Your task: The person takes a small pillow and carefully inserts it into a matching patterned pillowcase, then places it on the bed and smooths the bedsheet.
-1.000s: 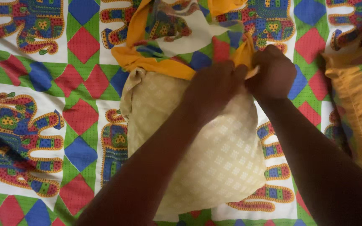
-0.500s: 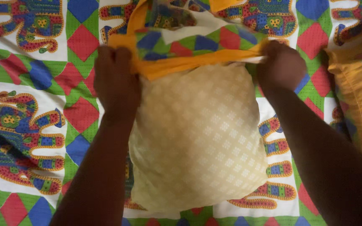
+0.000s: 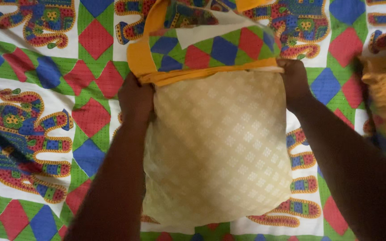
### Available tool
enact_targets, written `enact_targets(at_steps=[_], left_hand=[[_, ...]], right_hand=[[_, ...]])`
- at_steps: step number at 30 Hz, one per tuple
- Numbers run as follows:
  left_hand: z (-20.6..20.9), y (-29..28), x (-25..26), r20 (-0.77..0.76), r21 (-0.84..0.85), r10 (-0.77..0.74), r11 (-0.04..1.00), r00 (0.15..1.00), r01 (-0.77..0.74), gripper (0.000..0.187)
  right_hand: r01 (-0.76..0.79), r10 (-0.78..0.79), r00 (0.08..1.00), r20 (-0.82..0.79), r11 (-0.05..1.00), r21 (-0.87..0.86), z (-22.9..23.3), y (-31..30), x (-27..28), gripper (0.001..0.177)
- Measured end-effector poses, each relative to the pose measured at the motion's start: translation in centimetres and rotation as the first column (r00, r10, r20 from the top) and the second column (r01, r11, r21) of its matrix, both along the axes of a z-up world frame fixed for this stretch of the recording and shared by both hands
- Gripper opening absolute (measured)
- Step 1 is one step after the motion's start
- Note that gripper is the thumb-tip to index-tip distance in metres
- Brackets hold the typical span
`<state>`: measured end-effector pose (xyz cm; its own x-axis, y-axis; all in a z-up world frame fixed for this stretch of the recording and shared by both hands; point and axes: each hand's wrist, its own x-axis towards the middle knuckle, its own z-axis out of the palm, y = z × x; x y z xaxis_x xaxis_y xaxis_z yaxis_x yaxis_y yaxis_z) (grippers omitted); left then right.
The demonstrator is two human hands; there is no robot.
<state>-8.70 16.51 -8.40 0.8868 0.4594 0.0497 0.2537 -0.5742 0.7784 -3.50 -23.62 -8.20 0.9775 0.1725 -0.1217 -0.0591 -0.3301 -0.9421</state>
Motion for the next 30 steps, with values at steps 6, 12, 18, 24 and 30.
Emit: enact_targets(at_steps=[6,12,18,24,30], left_hand=[[3.7,0.9,-0.3,-0.251,-0.805,-0.234,0.590,0.939,-0.068,0.032],[3.0,0.9,-2.1,-0.099,-0.993,-0.320,-0.031,0.942,-0.114,0.048],[0.2,0.9,-3.2,-0.101,-0.942,-0.202,0.333,0.974,-0.028,0.033],[-3.0,3.2,-3.4,0.013,0.207,-0.400,0.898,0.917,0.389,0.034],[-1.6,1.7,-5.4,0.166,-0.009,-0.354,0.933,0.921,0.360,0.026]], right_hand=[[0.314,0.145,0.855,-0.498,0.620,0.719,2.3,2.9,0.1,0.049],[0.248,0.065,0.889,-0.453,0.763,0.597,3.6,3.4,-0.6,0.046],[0.154,0.028,0.943,-0.332,0.846,0.510,1.0,2.6,-0.2,0.033],[0.095,0.005,0.982,-0.191,0.854,0.512,2.5,4.3,-0.4,0.036],[0.063,0.032,0.981,-0.193,0.881,0.469,7.3,6.1,-1.1,0.054]])
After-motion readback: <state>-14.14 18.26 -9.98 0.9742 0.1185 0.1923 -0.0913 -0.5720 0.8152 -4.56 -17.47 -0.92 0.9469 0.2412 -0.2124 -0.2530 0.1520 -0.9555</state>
